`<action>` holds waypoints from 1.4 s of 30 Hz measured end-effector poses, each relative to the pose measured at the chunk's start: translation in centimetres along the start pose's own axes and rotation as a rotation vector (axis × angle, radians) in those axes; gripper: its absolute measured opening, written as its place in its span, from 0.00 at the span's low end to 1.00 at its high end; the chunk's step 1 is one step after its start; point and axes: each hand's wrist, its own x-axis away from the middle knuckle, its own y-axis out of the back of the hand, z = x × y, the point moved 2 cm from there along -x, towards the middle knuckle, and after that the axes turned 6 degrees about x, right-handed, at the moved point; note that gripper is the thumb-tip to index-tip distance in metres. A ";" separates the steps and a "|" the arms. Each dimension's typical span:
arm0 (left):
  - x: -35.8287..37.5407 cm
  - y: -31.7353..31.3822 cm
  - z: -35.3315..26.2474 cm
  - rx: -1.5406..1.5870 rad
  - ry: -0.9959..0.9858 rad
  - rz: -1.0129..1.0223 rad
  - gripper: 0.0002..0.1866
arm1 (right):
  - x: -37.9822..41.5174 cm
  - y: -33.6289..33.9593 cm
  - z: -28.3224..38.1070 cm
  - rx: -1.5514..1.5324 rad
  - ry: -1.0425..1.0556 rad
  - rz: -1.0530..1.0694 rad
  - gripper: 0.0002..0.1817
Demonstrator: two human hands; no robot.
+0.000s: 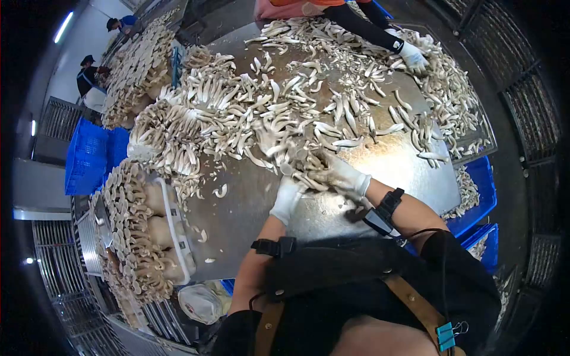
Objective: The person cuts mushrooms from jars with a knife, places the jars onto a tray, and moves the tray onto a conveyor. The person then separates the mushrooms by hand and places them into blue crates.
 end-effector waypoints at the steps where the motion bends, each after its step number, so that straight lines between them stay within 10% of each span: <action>1: 0.7 -0.5 -0.9 0.083 -0.058 0.037 0.28 | 0.2 0.3 0.1 -0.009 0.007 0.000 0.44; 5: 2.8 -3.8 -5.7 0.647 0.154 0.207 0.32 | 1.4 -0.8 3.3 -0.411 0.012 0.053 0.51; 13: 1.3 -4.2 -7.7 0.338 -0.144 -0.106 0.31 | 1.4 -1.2 7.7 1.049 0.367 -0.219 0.24; 18: 0.4 -1.1 -4.8 0.756 -0.019 -0.216 0.18 | 0.8 0.2 6.5 0.543 0.045 -0.047 0.22; 23: 1.8 -2.8 -7.3 0.374 0.084 -0.109 0.22 | -1.1 0.2 5.4 0.736 0.387 -0.126 0.31; 25: 1.1 -1.0 -7.1 0.667 -0.022 -0.165 0.23 | -1.6 1.0 5.3 0.305 0.202 -0.028 0.24; 26: 1.3 -2.2 -8.6 0.529 -0.153 0.090 0.20 | -1.5 0.5 6.1 0.180 0.138 0.016 0.20; 27: 2.1 -3.7 -8.8 0.340 0.006 0.014 0.14 | -0.5 -0.6 7.2 0.752 0.413 -0.045 0.12; 34: 2.9 -2.2 -7.3 0.115 0.018 0.045 0.11 | -2.8 -0.2 2.4 0.245 -0.048 0.090 0.27; 39: 2.7 -2.5 -5.8 0.147 0.057 0.054 0.08 | -0.4 -1.6 2.7 0.143 0.087 0.151 0.30; 41: 2.0 0.0 -6.7 0.276 -0.021 -0.293 0.10 | -0.9 -0.3 3.1 -0.072 0.160 -0.056 0.29; 42: 1.5 0.6 -6.6 -0.358 -0.287 -0.044 0.12 | -1.0 -0.3 2.7 -0.077 0.155 -0.059 0.29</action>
